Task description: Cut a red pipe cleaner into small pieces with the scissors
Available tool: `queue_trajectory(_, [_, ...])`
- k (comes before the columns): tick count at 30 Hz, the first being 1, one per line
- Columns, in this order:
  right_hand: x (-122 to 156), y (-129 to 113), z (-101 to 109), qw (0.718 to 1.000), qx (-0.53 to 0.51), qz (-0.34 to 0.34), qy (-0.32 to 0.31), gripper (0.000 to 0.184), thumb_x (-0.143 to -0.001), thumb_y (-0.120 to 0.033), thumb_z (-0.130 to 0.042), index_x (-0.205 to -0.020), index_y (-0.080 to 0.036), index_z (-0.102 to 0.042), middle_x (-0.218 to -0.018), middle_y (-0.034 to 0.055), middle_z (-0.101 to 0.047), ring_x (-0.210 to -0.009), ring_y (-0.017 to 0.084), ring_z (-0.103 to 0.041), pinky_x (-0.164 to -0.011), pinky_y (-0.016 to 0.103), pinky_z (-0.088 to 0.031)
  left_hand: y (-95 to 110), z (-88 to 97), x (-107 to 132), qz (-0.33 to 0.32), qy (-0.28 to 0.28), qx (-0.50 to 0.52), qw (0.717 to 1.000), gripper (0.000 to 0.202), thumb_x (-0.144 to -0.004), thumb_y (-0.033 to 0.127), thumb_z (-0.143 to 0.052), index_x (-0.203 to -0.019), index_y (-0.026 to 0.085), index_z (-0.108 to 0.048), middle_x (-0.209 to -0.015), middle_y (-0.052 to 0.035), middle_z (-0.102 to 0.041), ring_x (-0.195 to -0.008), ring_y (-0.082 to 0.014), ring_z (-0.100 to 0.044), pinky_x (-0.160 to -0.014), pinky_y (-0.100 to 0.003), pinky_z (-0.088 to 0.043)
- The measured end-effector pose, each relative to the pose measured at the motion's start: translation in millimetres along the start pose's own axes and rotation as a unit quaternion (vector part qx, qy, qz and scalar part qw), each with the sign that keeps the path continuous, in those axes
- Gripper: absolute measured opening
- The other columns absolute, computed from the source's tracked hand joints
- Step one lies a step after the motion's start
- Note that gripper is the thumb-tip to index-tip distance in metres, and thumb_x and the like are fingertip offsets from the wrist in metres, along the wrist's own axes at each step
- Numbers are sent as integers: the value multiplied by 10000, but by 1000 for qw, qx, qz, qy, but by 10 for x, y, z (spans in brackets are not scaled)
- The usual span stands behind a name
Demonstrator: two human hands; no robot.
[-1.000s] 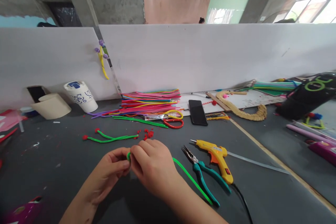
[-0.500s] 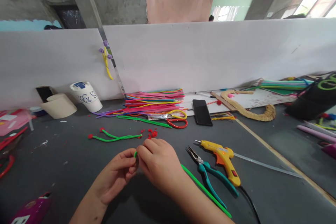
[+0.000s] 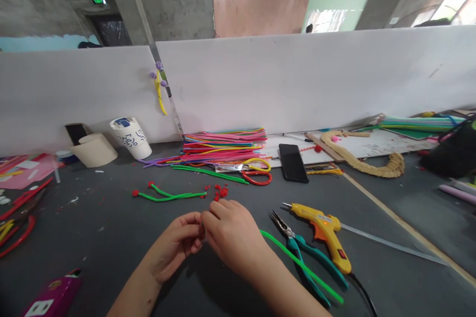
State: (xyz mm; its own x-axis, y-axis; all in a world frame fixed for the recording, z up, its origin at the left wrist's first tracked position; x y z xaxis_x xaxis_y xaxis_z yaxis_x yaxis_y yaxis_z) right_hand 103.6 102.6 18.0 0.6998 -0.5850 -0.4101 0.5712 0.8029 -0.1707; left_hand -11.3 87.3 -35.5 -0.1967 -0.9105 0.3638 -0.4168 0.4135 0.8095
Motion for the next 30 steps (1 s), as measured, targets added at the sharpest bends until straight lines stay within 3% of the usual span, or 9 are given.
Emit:
queue_trajectory(9, [7, -12, 21, 1000, -13, 16, -7, 110, -832, -158, -479, -736, -182, -527, -716, 15, -530, -661, 140, -447, -619, 255, -319, 34, -5, 16, 2, 3, -15, 1000, 54, -569, 66, -606, -597, 108, -587, -515, 22, -522, -400, -39, -434, -389, -149, -302])
queue_trajectory(22, [9, -30, 54, 997, -45, -1, 64, 166, -850, -147, -405, -723, -171, -508, -674, 24, -525, -629, 137, -454, -604, 236, -341, 51, -19, 48, 6, -10, 42, 999, 88, -577, 100, -654, -594, 100, -567, -482, 31, -495, -384, -12, -390, -366, -120, -262])
queue_trajectory(30, [-7, -108, 154, 998, 16, 0, 62, 156, -865, -160, -417, -753, -164, -526, -715, 40, -553, -657, 144, -483, -617, 240, -341, 130, -46, 84, -22, -25, 53, 998, 25, -644, 75, -592, -638, 96, -581, -504, 39, -504, -416, -1, -401, -384, -100, -249])
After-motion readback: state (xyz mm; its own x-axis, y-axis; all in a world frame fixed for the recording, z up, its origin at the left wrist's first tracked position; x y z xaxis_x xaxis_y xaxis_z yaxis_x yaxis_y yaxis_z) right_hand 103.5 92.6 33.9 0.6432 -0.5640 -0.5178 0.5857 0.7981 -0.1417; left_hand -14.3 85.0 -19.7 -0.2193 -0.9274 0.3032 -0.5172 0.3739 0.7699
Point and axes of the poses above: each hand's wrist, its own x-axis away from the middle knuckle, its own z-axis out of the back of the hand, y = z × x, the point moved 4 cm from there along -x, towards the middle knuckle
